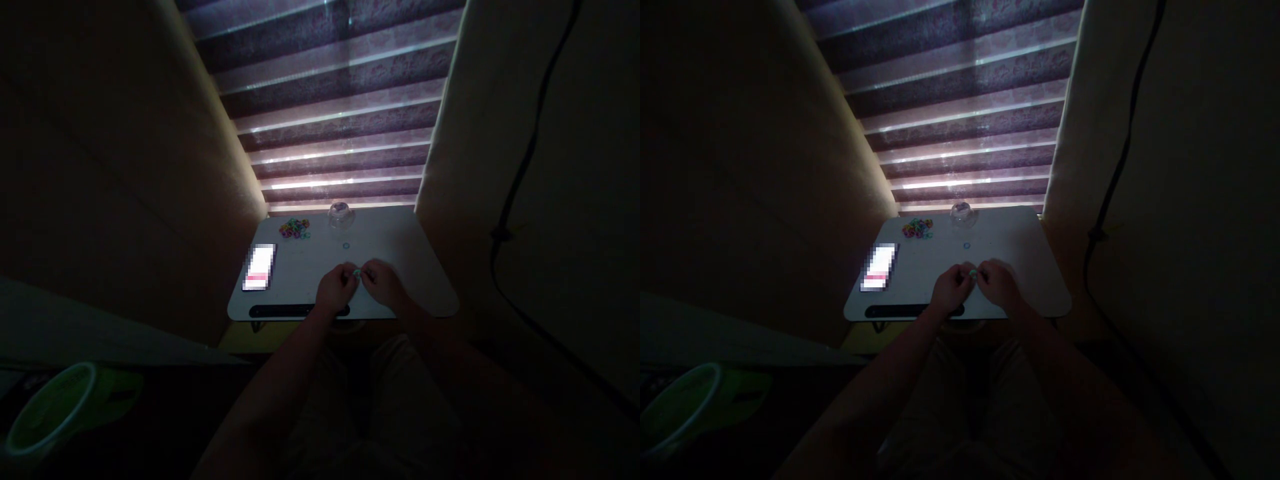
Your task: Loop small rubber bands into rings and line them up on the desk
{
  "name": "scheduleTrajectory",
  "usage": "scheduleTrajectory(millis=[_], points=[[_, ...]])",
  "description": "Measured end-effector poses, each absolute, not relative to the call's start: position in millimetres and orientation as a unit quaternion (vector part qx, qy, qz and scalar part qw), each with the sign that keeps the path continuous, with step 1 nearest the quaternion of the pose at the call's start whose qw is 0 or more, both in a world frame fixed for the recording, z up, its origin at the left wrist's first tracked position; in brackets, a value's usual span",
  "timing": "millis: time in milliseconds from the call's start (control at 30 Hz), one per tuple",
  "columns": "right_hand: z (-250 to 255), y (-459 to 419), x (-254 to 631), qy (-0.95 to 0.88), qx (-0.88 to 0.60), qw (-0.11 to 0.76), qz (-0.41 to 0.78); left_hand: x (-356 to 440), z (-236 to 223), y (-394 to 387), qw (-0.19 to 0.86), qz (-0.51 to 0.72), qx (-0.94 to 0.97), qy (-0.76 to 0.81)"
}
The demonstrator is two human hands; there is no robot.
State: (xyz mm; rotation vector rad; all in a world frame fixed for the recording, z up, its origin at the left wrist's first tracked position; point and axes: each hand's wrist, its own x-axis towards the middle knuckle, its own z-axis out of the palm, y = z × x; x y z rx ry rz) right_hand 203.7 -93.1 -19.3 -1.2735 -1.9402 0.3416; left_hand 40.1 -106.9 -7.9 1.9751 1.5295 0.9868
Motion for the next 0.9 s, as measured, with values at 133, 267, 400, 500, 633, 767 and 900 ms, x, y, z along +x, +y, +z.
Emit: scheduleTrajectory(millis=[133, 267, 400, 500, 633, 767, 900], points=[[-19.1, -93.2, 203.8, -0.761, -0.5, 0.39, 0.139, 40.2, -8.8, -106.7, 0.231, 0.355, 0.716, 0.555], [-19.9, -92.9, 203.9, -0.756, -0.505, 0.392, 0.138, 40.1, -7.1, -106.9, 0.221, 0.342, 0.714, 0.57], [-21.0, -92.1, 204.5, -0.759, -0.499, 0.398, 0.13, 39.8, -7.8, -106.2, 0.212, 0.329, 0.71, 0.586], [-20.7, -92.1, 204.9, -0.76, -0.496, 0.399, 0.128, 39.6, -9.5, -105.6, 0.204, 0.326, 0.709, 0.591], [-19.8, -92.3, 205.0, -0.762, -0.495, 0.398, 0.125, 39.8, -9.2, -105.8, 0.209, 0.328, 0.71, 0.588], [-20.6, -91.4, 205.0, -0.762, -0.495, 0.4, 0.119, 40.4, -7.0, -106.5, 0.217, 0.332, 0.707, 0.586], [-22.7, -90.5, 205.0, -0.76, -0.497, 0.399, 0.126, 40.8, -7.0, -106.5, 0.219, 0.335, 0.708, 0.581]])
